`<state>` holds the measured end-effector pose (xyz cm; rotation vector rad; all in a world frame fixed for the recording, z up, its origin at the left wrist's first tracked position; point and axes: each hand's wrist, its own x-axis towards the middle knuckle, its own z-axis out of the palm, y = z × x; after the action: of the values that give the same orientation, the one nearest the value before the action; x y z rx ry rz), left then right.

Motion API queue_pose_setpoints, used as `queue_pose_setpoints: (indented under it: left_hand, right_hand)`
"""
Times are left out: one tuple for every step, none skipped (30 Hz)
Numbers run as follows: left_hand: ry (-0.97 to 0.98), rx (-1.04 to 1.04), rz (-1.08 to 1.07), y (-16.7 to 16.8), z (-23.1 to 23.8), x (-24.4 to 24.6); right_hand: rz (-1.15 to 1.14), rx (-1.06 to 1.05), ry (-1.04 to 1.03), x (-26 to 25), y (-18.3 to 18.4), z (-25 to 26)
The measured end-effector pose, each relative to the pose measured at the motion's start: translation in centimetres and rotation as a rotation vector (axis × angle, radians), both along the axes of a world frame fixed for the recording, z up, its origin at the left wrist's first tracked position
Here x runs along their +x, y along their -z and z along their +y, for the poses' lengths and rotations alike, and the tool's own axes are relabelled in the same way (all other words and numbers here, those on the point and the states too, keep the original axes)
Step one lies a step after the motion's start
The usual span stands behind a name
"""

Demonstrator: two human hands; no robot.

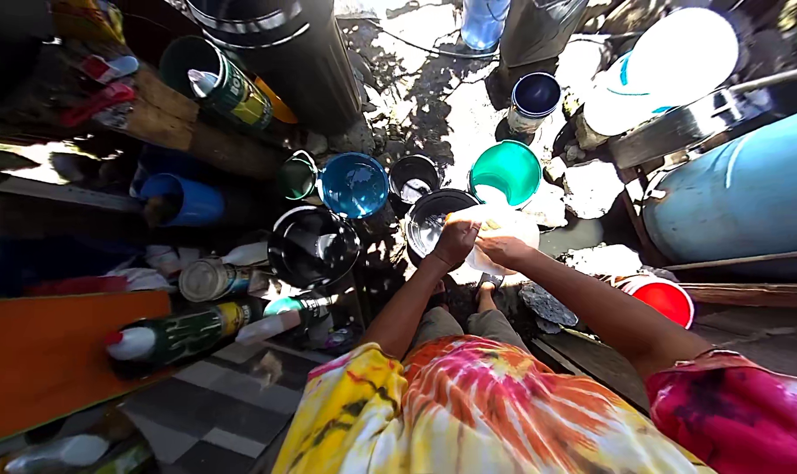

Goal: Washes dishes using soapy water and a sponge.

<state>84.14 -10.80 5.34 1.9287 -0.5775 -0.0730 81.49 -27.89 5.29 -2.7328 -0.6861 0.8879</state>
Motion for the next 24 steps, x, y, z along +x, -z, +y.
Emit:
queue_pose_setpoints:
  left_hand:
    - [-0.019, -0.015, -0.02, 0.0, -0.3, 0.0]
    - [-0.04, -0.012, -0.035, 0.3, -0.1, -0.2]
    - [-0.063, -0.004, -0.043, 0.9, 0.2, -0.3]
    - [-0.094, 0.007, -0.051, 1.6, 0.6, -0.3]
    - [-0.134, 0.012, -0.076, 2.3, 1.0, -0.1]
    - [-0.189, 0.012, -0.101, 2.7, 1.2, 0.2]
    - [-0.228, 0.02, -0.116, 3.2, 1.3, 0.5]
    - [-0.257, 0.03, -0.12, 3.6, 1.5, 0.5]
    - [-0.277, 0.044, -0.106, 3.8, 1.7, 0.2]
    - [-0.283, 0.059, -0.073, 3.9, 1.9, -0.1]
    - [-0.317, 0.064, -0.057, 4.0, 1.6, -0.1]
    - [-0.374, 0.066, -0.062, 4.1, 1.0, 0.1]
    - [-0.413, 0.074, -0.074, 4.1, 0.5, 0.5]
    - [-0.434, 0.086, -0.093, 4.0, 0.2, 0.8]
    - [-0.434, 0.094, -0.107, 3.9, 0.2, 1.1]
    - [-0.411, 0.096, -0.099, 3.8, 0.6, 1.2]
    - [-0.378, 0.082, -0.085, 3.6, 1.0, 1.3]
    - [-0.343, 0.046, -0.086, 3.5, 1.1, 1.3]
    - [-0.307, 0.009, -0.086, 3.2, 0.9, 1.1]
    - [-0.299, -0.031, -0.074, 2.8, 0.5, 0.9]
    - [-0.287, -0.045, -0.021, 1.7, 0.3, 0.4]
    - [-0.264, -0.039, 0.047, 0.2, 0.3, -0.2]
    - [-0.253, -0.036, 0.086, -0.6, 0.1, -0.5]
    - [-0.242, -0.034, 0.109, -0.7, -0.1, -0.7]
  right_hand:
    - [0.099, -0.003, 0.081, 0.6, -0.6, 1.4]
    - [0.228, 0.055, 0.201, 1.1, -1.6, 2.8]
    - [0.315, 0.193, 0.321, 1.3, -2.3, 3.6]
    - [0.377, 0.356, 0.421, 1.3, -2.4, 3.8]
    - [0.421, 0.501, 0.496, 1.0, -1.8, 3.6]
    - [0.444, 0.591, 0.532, 0.7, -1.1, 3.3]
    - [0.44, 0.624, 0.534, 0.3, -0.4, 2.9]
    - [0.454, 0.621, 0.554, 0.0, -0.7, 2.9]
    - [0.467, 0.62, 0.621, -0.2, -1.4, 3.3]
    - [0.47, 0.64, 0.746, -0.4, -2.1, 3.9]
    - [0.451, 0.681, 0.894, -0.7, -2.9, 4.7]
    - [0.402, 0.723, 1.01, -0.9, -3.6, 5.6]
    - [0.328, 0.739, 1.047, -1.1, -4.0, 6.4]
    - [0.254, 0.715, 0.998, -1.2, -4.2, 6.8]
    - [0.198, 0.651, 0.879, -1.2, -4.2, 6.7]
    - [0.178, 0.579, 0.756, -1.2, -4.0, 6.2]
    - [0.204, 0.515, 0.67, -1.0, -3.6, 5.5]
    - [0.261, 0.477, 0.638, -0.7, -3.1, 4.8]
    - [0.342, 0.472, 0.666, -0.3, -2.7, 4.4]
    - [0.42, 0.525, 0.766, 0.2, -2.3, 4.2]
    - [0.484, 0.627, 0.943, 0.7, -2.2, 4.4]
    - [0.501, 0.768, 1.184, 1.3, -2.3, 4.8]
    - [0.48, 0.942, 1.441, 2.2, -2.8, 5.2]
    - [0.427, 1.152, 1.645, 3.1, -3.4, 5.6]
